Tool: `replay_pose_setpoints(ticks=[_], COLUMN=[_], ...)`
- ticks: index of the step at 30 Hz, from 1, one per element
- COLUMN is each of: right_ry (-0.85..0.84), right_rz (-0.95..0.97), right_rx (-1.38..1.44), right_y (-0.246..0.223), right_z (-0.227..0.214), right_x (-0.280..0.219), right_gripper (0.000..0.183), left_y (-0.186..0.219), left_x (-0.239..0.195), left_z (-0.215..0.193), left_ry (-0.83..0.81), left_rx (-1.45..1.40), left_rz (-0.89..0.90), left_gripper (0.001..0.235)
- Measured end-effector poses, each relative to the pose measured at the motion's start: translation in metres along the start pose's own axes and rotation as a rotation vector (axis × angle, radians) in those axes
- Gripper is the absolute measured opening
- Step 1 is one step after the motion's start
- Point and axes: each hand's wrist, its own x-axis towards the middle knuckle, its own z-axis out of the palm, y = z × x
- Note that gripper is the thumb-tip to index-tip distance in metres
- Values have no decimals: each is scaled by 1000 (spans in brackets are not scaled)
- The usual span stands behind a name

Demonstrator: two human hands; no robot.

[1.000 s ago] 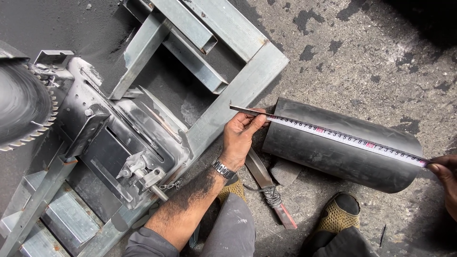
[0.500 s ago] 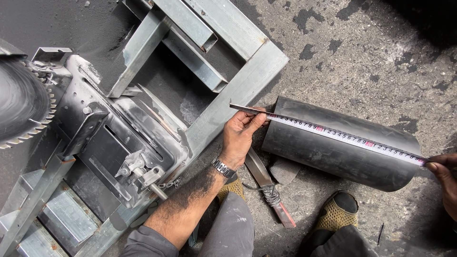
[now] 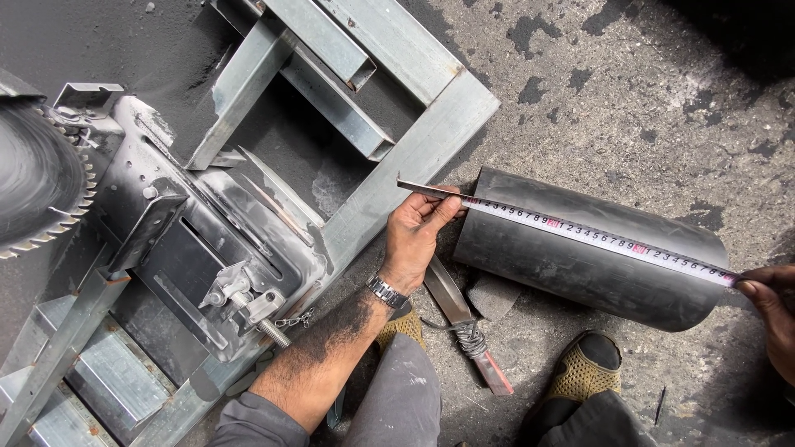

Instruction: Measure different rubber components using a measuring tape in a workshop setting.

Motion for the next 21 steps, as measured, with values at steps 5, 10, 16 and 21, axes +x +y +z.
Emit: replay_pose_setpoints(ticks=[5,10,16,21], right_ry=[84,114,124,147], right_rz=[-8,2,-74,-147], right_rx=[-42,-401,-323,-308], right_y=[-122,-194,-207,-207], right_z=[-28,-53,-56,-56], right_x=[10,17,19,18], right_gripper=[18,15,17,14], left_y=[0,-1,2,3], left_x=[-1,-1,-1,-1], left_z=[-1,0,-6,-12], left_ry=[6,18,7,19], left_rx=[1,34,-21,5], left_rz=[7,-2,-9,-5], left_gripper=[25,24,22,21])
